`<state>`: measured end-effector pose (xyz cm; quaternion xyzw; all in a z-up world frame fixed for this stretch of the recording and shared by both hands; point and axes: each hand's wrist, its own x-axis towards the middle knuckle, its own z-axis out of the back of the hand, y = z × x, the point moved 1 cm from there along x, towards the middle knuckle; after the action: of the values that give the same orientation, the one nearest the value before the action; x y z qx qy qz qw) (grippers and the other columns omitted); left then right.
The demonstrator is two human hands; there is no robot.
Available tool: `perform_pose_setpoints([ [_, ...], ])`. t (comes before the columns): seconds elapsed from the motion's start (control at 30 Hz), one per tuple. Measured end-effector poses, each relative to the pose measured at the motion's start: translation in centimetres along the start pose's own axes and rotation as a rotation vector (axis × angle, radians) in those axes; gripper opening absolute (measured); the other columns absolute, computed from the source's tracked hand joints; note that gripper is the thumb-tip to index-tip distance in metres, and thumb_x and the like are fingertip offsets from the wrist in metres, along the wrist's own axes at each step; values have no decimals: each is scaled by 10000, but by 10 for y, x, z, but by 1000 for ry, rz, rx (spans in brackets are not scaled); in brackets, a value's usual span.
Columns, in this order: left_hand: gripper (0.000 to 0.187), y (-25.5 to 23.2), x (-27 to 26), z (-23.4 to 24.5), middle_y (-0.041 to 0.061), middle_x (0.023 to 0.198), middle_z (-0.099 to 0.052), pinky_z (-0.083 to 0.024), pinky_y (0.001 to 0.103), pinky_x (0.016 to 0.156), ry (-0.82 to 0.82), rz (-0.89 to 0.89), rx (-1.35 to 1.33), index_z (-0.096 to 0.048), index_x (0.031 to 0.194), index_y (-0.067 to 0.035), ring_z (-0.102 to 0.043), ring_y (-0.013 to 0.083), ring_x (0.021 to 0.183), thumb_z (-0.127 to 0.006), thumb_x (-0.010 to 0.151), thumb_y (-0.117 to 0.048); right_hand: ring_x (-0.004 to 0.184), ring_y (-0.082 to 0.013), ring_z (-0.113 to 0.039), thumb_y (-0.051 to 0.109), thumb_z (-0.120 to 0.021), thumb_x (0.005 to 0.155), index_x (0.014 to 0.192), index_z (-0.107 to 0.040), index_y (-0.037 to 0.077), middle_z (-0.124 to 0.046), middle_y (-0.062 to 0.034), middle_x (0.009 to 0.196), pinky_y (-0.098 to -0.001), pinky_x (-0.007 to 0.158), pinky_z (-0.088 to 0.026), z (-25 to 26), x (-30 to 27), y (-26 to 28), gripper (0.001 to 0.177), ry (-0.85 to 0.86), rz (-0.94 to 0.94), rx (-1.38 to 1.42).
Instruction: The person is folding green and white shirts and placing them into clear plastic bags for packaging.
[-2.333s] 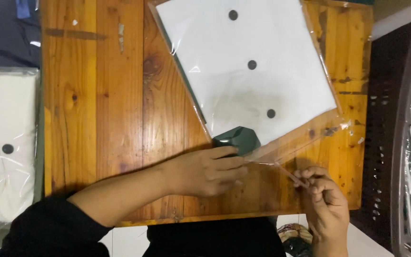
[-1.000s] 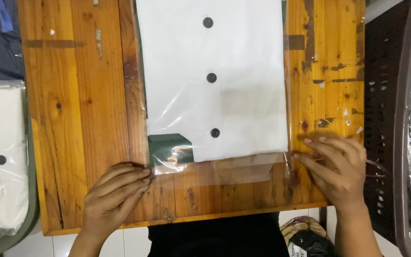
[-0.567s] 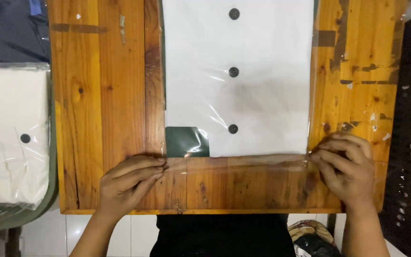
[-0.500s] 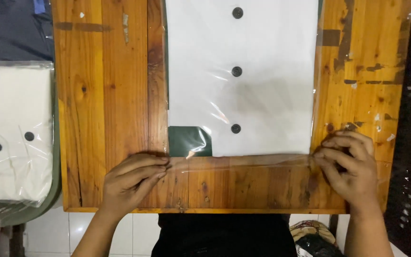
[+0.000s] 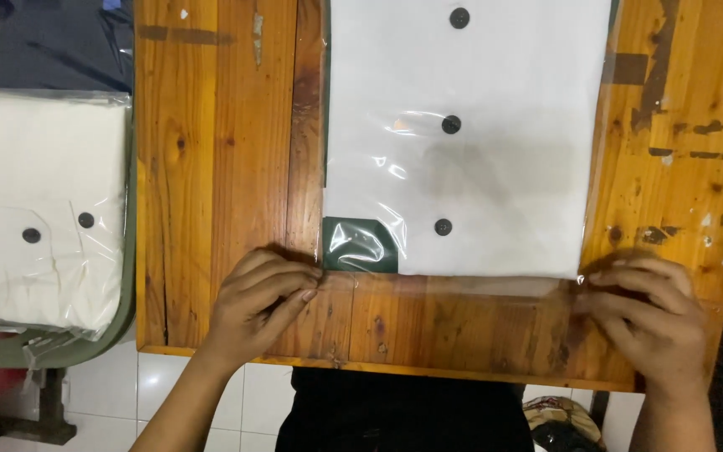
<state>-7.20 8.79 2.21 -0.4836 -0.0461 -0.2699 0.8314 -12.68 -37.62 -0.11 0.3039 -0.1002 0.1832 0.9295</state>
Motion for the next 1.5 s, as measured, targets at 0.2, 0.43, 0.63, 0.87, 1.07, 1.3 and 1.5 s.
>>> perform_pose_setpoints([
  [0.2, 72, 2, -4, 0, 102, 1056, -766, -561, 340, 858, -9, 10, -66, -733, 964, -47, -722, 238, 958, -666, 958, -73, 882, -283, -711, -64, -699, 910, 802, -705, -18, -732, -176, 933, -444, 939, -593, -3, 7, 12, 117, -23, -71, 168],
  [0.43, 180, 6, -5, 0, 11, 1125, -764, -494, 344, 888, 137, 79, 3, -695, 1130, -94, -704, 202, 1018, -542, 1040, -125, 922, -287, -722, -52, -675, 930, 926, -692, -45, -741, -158, 952, -393, 892, -563, -6, 15, 11, 19, 47, -96, 197],
  [0.63, 212, 1, -3, -6, -27, 945, -753, -429, 296, 808, 92, 306, -16, -743, 1054, -117, -582, 135, 799, -542, 1030, -181, 775, -156, -602, -41, -751, 895, 1015, -728, 7, -726, -95, 965, -256, 754, -513, -4, 11, 5, 131, 80, -319, 194],
  [0.87, 152, -1, -2, -14, -25, 934, -735, -428, 313, 841, 46, 359, -25, -686, 995, -117, -589, 137, 816, -548, 1019, -178, 884, -213, -721, -34, -683, 917, 995, -725, -15, -745, -142, 982, -283, 810, -593, -1, 13, -2, 91, 88, -348, 359],
  [1.07, 219, -6, 2, -27, 2, 932, -699, -413, 364, 876, 12, 432, 85, -584, 974, -117, -630, 188, 881, -422, 1073, -227, 917, -246, -743, -35, -650, 945, 988, -719, -47, -753, -169, 972, -305, 880, -618, -2, 18, 7, 82, 52, -391, 427],
  [1.3, 217, -6, -2, -44, 17, 927, -684, -403, 397, 949, -98, 533, 225, -581, 975, -95, -624, 222, 911, -413, 1071, -196, 809, -157, -607, -1, -687, 978, 1002, -736, -7, -729, -114, 952, -256, 757, -462, -10, 4, -2, 55, -10, -506, 346],
  [1.5, 213, -7, 1, -49, 48, 921, -655, -404, 408, 907, -138, 526, 305, -579, 953, -61, -609, 240, 877, -435, 1068, -168, 835, -174, -620, 13, -662, 997, 950, -715, -8, -707, -96, 917, -276, 801, -479, -9, 19, 11, 73, 15, -540, 285],
])
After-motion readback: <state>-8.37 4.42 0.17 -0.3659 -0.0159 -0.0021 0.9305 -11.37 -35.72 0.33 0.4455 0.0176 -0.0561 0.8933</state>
